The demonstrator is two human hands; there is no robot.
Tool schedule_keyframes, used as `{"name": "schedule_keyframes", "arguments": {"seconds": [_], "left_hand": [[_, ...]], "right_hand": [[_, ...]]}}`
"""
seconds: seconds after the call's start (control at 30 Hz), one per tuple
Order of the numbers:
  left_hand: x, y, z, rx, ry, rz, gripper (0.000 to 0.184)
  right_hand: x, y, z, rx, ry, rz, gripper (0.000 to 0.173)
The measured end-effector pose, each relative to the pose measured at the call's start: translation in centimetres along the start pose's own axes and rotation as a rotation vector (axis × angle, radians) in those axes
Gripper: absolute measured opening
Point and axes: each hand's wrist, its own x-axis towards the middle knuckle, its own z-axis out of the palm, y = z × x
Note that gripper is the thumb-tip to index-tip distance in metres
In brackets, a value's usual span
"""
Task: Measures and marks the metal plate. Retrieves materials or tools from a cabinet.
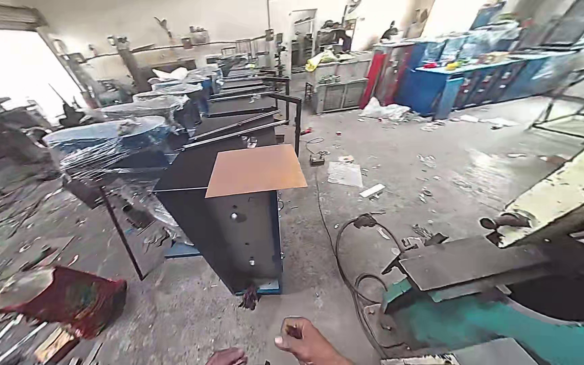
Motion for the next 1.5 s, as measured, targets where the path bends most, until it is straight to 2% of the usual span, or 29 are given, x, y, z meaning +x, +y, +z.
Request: {"name": "schedule_keyframes", "arguments": {"seconds": [0.1,0.23,0.33,0.5,0.57,0.67,0.77,0.83,0.97,1.03,1.13,1.3,1.4,1.5], "left_hand": [[8.6,2.0,1.2,0.019,-0.154,0.331,0.022],[16.3,4.3,2.7,0.113,-0.283,0.557,0.022],[20.4,5.1,3.8,0.192,-0.359,0.694,0.02],[26.2,6.7,5.0,0.322,-0.429,0.861,0.022],[28.4,7.9,5.3,0.249,-0.449,0.781,0.019],[31.6,9.1,6.0,-0.11,-0.497,0.438,0.021],[33.6,9.2,6.8,-0.409,-0.515,0.182,0.022],[34.6,9.2,7.1,-0.543,-0.483,0.069,0.022],[36.2,9.2,7.3,-0.639,-0.402,0.023,0.022],[37.0,9.3,7.2,-0.557,-0.378,0.114,0.024],[38.0,9.5,6.6,-0.274,-0.398,0.341,0.027],[39.7,9.4,5.2,0.287,-0.34,0.869,0.024],[40.8,9.5,3.5,0.361,-0.384,0.914,0.022],[41.9,9.2,1.3,0.444,-0.408,0.75,0.021]], "right_hand": [[1.2,-4.1,0.5,-0.021,0.079,-0.114,0.026],[1.1,-8.2,-0.6,0.271,0.235,-0.188,0.014],[1.2,-10.1,-2.7,0.354,0.313,-0.223,0.014],[3.3,-12.8,-7.5,0.394,0.155,-0.401,0.012],[4.3,-14.1,-8.9,0.203,0.241,-0.601,0.011],[5.4,-16.4,-11.4,-0.274,0.37,-0.93,0.018],[6.7,-18.3,-13.2,-0.441,0.355,-1.065,0.018],[7.8,-19.1,-14.3,-0.509,0.331,-1.057,0.026],[9.4,-20.2,-15.5,-0.582,0.301,-1.069,0.022],[9.7,-21.3,-16.0,-0.551,0.293,-1.108,0.019],[10.1,-22.7,-16.1,-0.364,0.322,-1.07,0.018],[11.1,-24.4,-14.3,-0.089,0.291,-0.871,0.017],[11.6,-25.3,-14.5,-0.053,0.234,-0.813,0.016],[11.4,-26.4,-16.9,-0.136,0.348,-0.755,0.014]]}}
